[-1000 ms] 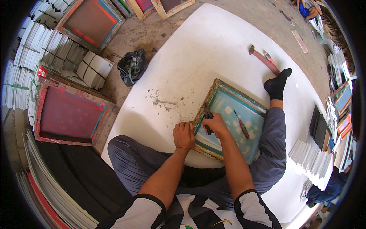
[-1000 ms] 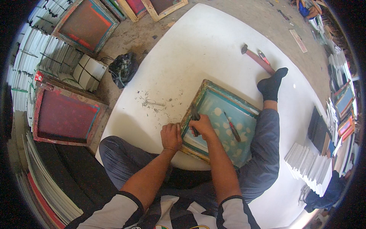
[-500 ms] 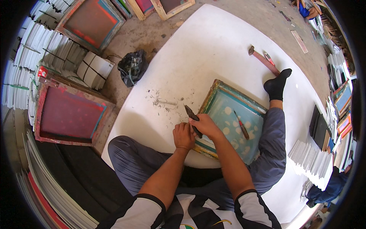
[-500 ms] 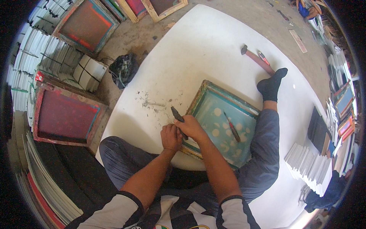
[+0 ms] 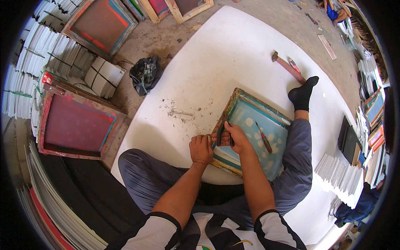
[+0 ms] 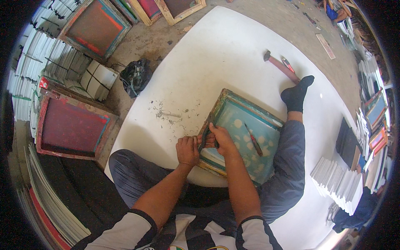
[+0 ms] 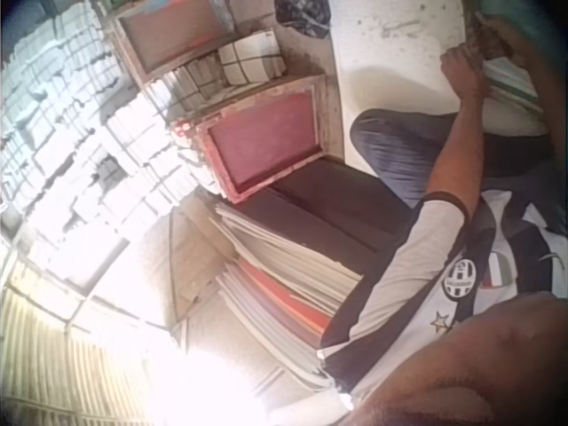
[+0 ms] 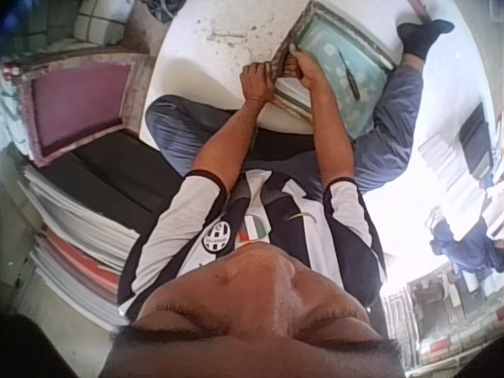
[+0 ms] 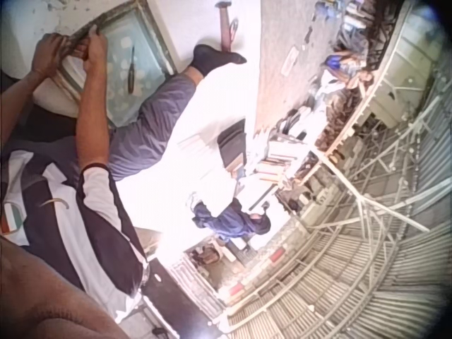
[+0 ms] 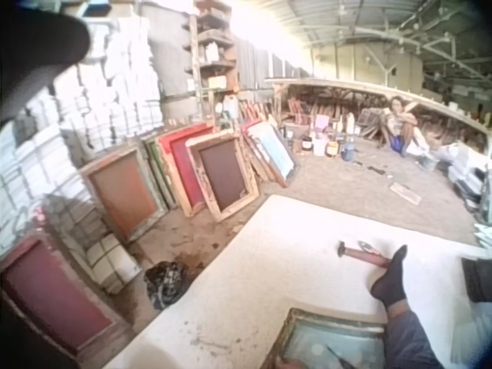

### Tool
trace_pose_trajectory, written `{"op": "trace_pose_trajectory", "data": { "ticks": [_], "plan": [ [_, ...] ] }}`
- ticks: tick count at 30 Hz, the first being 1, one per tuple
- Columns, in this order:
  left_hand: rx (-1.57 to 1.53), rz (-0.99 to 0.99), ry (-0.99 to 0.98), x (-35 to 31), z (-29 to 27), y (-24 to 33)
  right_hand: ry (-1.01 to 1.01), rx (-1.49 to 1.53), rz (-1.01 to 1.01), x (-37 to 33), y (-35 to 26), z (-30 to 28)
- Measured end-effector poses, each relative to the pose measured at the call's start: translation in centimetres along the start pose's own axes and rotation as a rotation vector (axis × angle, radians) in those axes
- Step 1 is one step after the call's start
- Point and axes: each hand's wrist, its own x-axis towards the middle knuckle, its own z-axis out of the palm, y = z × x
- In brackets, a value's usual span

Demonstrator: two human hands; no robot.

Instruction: The person sits on the floor and uses pliers to pick up small debris and wood shavings from the edge of a wooden frame. They then sweep the collected debris into a pile and transfer it into a black plastic bag.

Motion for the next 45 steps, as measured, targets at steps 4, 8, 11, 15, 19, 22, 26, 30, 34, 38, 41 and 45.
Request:
{"op": "trace_pose_trajectory", "data": {
  "ticks": [4,8,11,15,19,22,26,30,34,38,41,45],
  "plan": [
    [0.024,-0.021,-0.021,0.0,-0.1,0.0,0.034,0.058,0.011,0.1,-0.1,0.0],
    [0.051,-0.048,-0.05,0.0,0.1,0.0,0.119,-0.048,0.009,0.8,-0.1,-0.6],
    [0.053,-0.055,-0.057,0.0,0.1,-0.2,0.193,-0.246,0.003,0.5,-0.9,-0.2],
    [0.063,-0.053,-0.073,0.1,-0.1,0.0,0.244,-0.413,-0.086,0.7,-1.0,-0.4],
    [0.059,-0.052,-0.059,0.0,0.0,0.2,0.225,-0.453,-0.172,1.0,-0.4,-0.8],
    [0.07,-0.042,-0.054,-0.1,-0.1,0.1,0.255,-0.499,-0.189,0.9,-0.4,-0.4],
    [0.061,-0.047,-0.061,-0.1,0.0,0.1,0.285,-0.557,-0.22,1.0,-0.1,-0.5],
    [0.054,-0.054,-0.054,-0.1,0.1,-0.1,0.286,-0.581,-0.232,1.0,-0.1,-0.5],
    [0.047,-0.061,-0.069,0.0,0.1,0.2,0.312,-0.873,-0.423,2.5,1.1,-2.4],
    [0.043,-0.062,-0.067,0.1,0.3,-0.2,0.257,-0.986,-0.482,2.1,1.1,-2.8],
    [0.038,-0.029,-0.023,-0.2,0.3,-0.6,0.138,-0.793,-0.295,-1.1,-0.9,1.3],
    [0.031,0.011,-0.027,-0.3,-0.1,-0.8,-0.076,-0.708,-0.093,-0.8,-2.0,4.8]
  ]
}}
